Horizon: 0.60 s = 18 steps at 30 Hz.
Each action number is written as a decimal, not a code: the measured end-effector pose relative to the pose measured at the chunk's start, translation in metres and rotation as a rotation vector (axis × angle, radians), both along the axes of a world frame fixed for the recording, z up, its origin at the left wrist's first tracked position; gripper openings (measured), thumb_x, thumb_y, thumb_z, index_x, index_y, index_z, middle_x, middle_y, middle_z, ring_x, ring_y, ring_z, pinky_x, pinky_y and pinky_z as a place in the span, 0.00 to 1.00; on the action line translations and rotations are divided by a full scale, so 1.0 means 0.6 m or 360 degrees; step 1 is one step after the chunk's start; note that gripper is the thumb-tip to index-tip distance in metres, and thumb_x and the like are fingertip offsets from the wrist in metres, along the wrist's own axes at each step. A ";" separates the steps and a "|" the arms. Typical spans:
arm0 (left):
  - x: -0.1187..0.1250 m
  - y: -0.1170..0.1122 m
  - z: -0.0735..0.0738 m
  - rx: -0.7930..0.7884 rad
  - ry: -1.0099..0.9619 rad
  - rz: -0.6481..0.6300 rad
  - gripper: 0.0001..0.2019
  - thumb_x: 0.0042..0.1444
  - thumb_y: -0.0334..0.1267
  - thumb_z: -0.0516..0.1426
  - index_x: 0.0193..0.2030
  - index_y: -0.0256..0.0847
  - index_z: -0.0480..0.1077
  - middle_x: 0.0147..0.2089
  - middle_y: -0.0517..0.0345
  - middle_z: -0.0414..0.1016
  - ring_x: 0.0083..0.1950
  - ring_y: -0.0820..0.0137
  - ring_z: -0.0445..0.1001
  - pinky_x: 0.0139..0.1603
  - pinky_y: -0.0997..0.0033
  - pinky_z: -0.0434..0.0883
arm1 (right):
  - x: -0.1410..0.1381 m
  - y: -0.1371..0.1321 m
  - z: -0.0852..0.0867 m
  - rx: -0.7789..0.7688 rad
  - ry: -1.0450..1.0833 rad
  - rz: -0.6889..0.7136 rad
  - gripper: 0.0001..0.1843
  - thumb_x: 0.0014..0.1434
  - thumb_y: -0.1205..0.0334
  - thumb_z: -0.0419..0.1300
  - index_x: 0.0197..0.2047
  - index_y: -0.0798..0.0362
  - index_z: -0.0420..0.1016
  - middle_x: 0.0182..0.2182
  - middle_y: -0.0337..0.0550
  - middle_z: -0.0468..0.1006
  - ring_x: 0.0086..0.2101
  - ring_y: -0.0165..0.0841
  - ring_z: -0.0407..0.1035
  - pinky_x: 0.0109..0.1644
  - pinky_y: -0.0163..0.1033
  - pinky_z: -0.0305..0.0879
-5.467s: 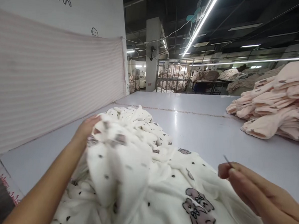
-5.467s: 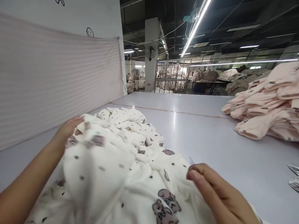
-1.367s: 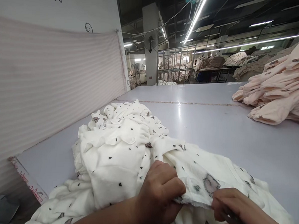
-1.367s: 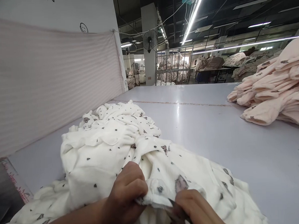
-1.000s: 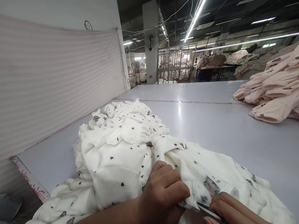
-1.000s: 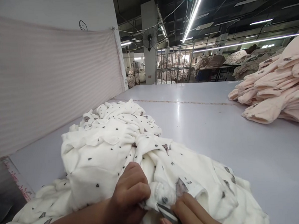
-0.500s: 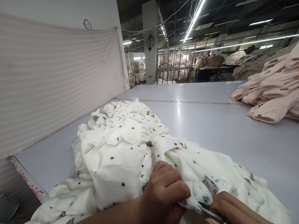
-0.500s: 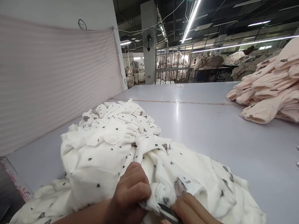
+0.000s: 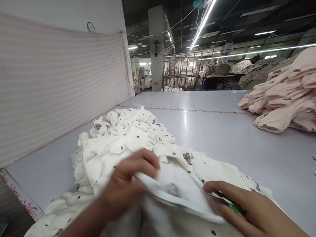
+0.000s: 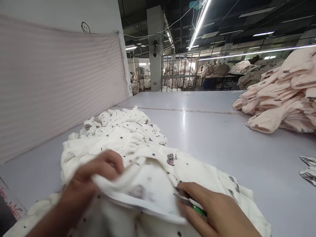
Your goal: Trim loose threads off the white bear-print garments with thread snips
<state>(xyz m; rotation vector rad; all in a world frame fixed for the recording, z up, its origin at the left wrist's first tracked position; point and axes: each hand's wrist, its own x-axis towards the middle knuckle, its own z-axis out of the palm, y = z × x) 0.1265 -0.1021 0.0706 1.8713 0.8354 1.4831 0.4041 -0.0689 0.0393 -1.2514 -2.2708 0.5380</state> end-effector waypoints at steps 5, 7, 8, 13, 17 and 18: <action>-0.112 -0.009 0.008 -0.0389 -0.0907 -0.0359 0.12 0.49 0.32 0.52 0.17 0.37 0.59 0.17 0.60 0.59 0.19 0.76 0.58 0.24 0.76 0.64 | 0.007 0.020 -0.028 -0.0094 0.0170 0.0024 0.12 0.56 0.48 0.57 0.40 0.40 0.76 0.34 0.35 0.80 0.34 0.36 0.75 0.36 0.34 0.71; -0.108 -0.014 -0.003 -0.0471 -0.0797 -0.0466 0.12 0.48 0.34 0.52 0.16 0.37 0.59 0.15 0.59 0.58 0.19 0.75 0.58 0.23 0.75 0.62 | -0.010 0.013 -0.029 0.0039 0.0407 0.0099 0.09 0.57 0.53 0.58 0.41 0.40 0.75 0.37 0.34 0.79 0.36 0.32 0.75 0.37 0.29 0.71; -0.099 -0.015 -0.006 -0.0465 -0.0718 -0.0486 0.12 0.48 0.35 0.52 0.17 0.36 0.60 0.16 0.58 0.61 0.20 0.74 0.59 0.24 0.74 0.62 | -0.021 0.009 -0.025 0.0131 0.0477 0.0168 0.09 0.57 0.56 0.58 0.42 0.40 0.74 0.39 0.35 0.79 0.38 0.32 0.75 0.39 0.29 0.71; -0.080 0.002 0.008 -0.0277 -0.0685 -0.0488 0.10 0.48 0.35 0.51 0.18 0.37 0.61 0.19 0.58 0.63 0.18 0.75 0.61 0.25 0.72 0.60 | -0.063 0.002 0.008 0.0345 0.0250 0.0857 0.16 0.54 0.67 0.57 0.45 0.42 0.73 0.36 0.38 0.82 0.34 0.35 0.78 0.35 0.31 0.72; -0.097 0.003 0.009 -0.0336 -0.0119 -0.0784 0.15 0.54 0.39 0.48 0.17 0.39 0.58 0.15 0.60 0.58 0.16 0.75 0.55 0.20 0.73 0.56 | -0.033 0.009 -0.018 0.0417 0.0136 0.0655 0.06 0.58 0.61 0.58 0.40 0.42 0.69 0.27 0.34 0.78 0.25 0.31 0.74 0.26 0.30 0.68; -0.092 -0.003 0.005 -0.0419 0.0245 -0.0831 0.16 0.55 0.41 0.48 0.17 0.39 0.58 0.15 0.59 0.59 0.17 0.74 0.57 0.19 0.74 0.56 | -0.020 0.009 -0.034 0.0461 0.0149 0.0567 0.04 0.59 0.62 0.56 0.38 0.43 0.68 0.25 0.34 0.75 0.23 0.30 0.71 0.25 0.31 0.66</action>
